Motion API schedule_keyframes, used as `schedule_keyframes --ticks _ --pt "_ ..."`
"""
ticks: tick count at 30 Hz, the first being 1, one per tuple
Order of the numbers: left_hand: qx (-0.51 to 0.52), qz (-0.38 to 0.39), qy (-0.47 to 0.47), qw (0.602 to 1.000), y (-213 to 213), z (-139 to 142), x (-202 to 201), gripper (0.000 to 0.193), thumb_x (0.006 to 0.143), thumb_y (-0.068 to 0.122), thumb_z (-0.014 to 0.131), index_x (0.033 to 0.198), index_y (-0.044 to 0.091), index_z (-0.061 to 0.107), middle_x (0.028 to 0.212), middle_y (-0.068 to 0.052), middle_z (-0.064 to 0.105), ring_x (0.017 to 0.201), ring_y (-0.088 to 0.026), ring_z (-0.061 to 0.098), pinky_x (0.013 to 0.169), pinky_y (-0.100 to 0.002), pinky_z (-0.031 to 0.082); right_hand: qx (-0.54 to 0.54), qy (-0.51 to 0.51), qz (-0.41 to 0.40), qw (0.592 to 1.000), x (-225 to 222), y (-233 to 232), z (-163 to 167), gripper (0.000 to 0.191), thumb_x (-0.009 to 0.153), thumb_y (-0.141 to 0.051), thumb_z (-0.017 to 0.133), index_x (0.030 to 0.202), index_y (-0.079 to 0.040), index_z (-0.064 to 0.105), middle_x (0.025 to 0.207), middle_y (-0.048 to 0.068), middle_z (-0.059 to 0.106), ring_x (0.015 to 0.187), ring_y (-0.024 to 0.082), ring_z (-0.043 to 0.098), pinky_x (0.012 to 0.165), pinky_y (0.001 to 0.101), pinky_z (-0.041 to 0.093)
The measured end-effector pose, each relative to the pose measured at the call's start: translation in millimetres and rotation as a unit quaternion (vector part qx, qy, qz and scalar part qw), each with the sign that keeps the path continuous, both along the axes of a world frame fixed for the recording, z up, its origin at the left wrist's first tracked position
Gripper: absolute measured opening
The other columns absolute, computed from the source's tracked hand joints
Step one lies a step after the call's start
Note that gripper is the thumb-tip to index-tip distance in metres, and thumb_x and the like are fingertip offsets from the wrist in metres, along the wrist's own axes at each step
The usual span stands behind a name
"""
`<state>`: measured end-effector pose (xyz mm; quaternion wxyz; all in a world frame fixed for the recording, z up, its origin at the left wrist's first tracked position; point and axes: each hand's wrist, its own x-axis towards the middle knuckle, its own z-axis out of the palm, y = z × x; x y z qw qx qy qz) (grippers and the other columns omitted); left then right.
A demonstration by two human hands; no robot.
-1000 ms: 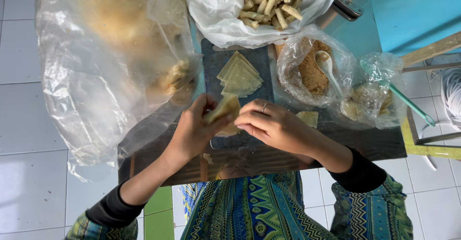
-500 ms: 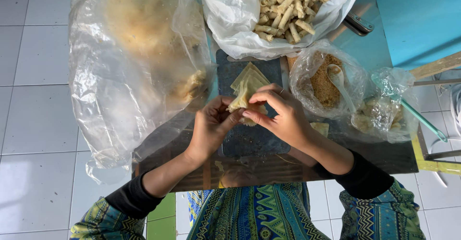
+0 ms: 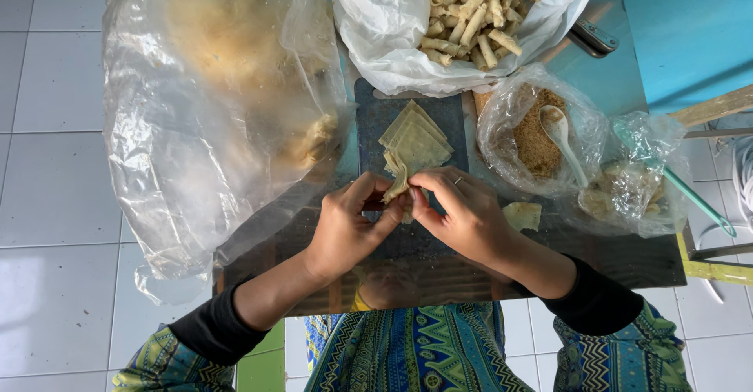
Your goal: The person lays triangular dough wrappers on a board, spoons brown filling from a plastic bag onto a wrapper, folds the wrapper over the filling into a triangle and presses the edges closed, then stacks the finished filled pastries on the board and reaches for the next wrapper.
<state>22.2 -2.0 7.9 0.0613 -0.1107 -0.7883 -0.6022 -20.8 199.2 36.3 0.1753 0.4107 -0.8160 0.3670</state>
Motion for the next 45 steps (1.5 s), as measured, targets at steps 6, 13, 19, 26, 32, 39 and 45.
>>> schedule_keyframes --ticks 6,13,19,26,32,39,45 --pt "0.009 0.007 0.004 1.0 0 -5 -1 0.021 0.09 0.007 0.076 0.103 -0.001 0.062 0.09 -0.01 0.075 0.081 -0.012 0.076 0.063 -0.026 0.062 -0.021 -0.062 -0.013 0.998 -3 3 -1 0.019 0.09 0.0 0.077 0.107 -0.002 0.068 0.098 0.009 0.074 0.088 0.024 0.077 0.074 0.0323 0.06" --pt "-0.011 0.012 0.039 0.999 0 -6 2 0.021 0.089 0.007 0.076 0.102 0.0 0.061 0.09 -0.012 0.073 0.079 -0.015 0.076 0.064 -0.027 0.062 -0.028 -0.047 -0.01 0.998 1 2 -4 0.02 0.09 -0.002 0.078 0.106 -0.001 0.068 0.097 0.01 0.074 0.086 0.023 0.076 0.072 0.0312 0.059" --pt "0.044 0.013 -0.008 0.999 -1 -9 1 0.016 0.094 0.009 0.074 0.103 0.0 0.063 0.086 -0.008 0.073 0.076 -0.009 0.071 0.064 -0.025 0.058 -0.092 -0.215 -0.027 0.972 -4 9 -23 0.014 0.095 -0.005 0.073 0.107 0.001 0.07 0.097 0.008 0.076 0.086 0.014 0.076 0.07 0.0247 0.063" --pt "0.191 0.008 -0.076 0.979 3 -16 -5 0.017 0.102 0.01 0.066 0.113 -0.002 0.06 0.096 -0.005 0.07 0.086 -0.007 0.065 0.074 -0.024 0.055 -0.243 -0.4 0.044 0.883 -17 13 -42 0.01 0.104 -0.001 0.061 0.112 0.006 0.062 0.109 0.008 0.068 0.101 0.01 0.065 0.088 0.0246 0.056" --pt "0.27 0.008 -0.069 0.96 3 -32 -6 0.021 0.11 0.015 0.055 0.126 0.002 0.056 0.114 -0.008 0.063 0.105 -0.009 0.058 0.093 -0.028 0.05 -0.312 -0.446 0.035 0.838 -23 19 -44 0.01 0.105 -0.006 0.051 0.108 0.0 0.058 0.112 0.01 0.069 0.101 0.012 0.066 0.093 0.0288 0.057" --pt "0.371 0.061 -0.15 0.915 8 -49 -6 0.019 0.11 0.017 0.05 0.123 0.004 0.045 0.109 -0.005 0.054 0.094 -0.011 0.052 0.082 -0.029 0.049 -0.477 -0.586 0.062 0.652 -36 20 -52 0.012 0.104 -0.008 0.05 0.112 -0.001 0.058 0.106 0.009 0.067 0.096 0.015 0.066 0.088 0.0305 0.056" --pt "0.326 0.013 -0.079 0.942 15 -40 -3 0.036 0.106 0.022 0.057 0.132 0.005 0.04 0.121 -0.007 0.057 0.11 -0.011 0.058 0.094 -0.031 0.053 -0.291 -0.47 -0.031 0.833 -17 16 -54 0.013 0.109 -0.01 0.052 0.116 0.0 0.057 0.097 0.007 0.059 0.083 0.011 0.053 0.073 0.0267 0.044"
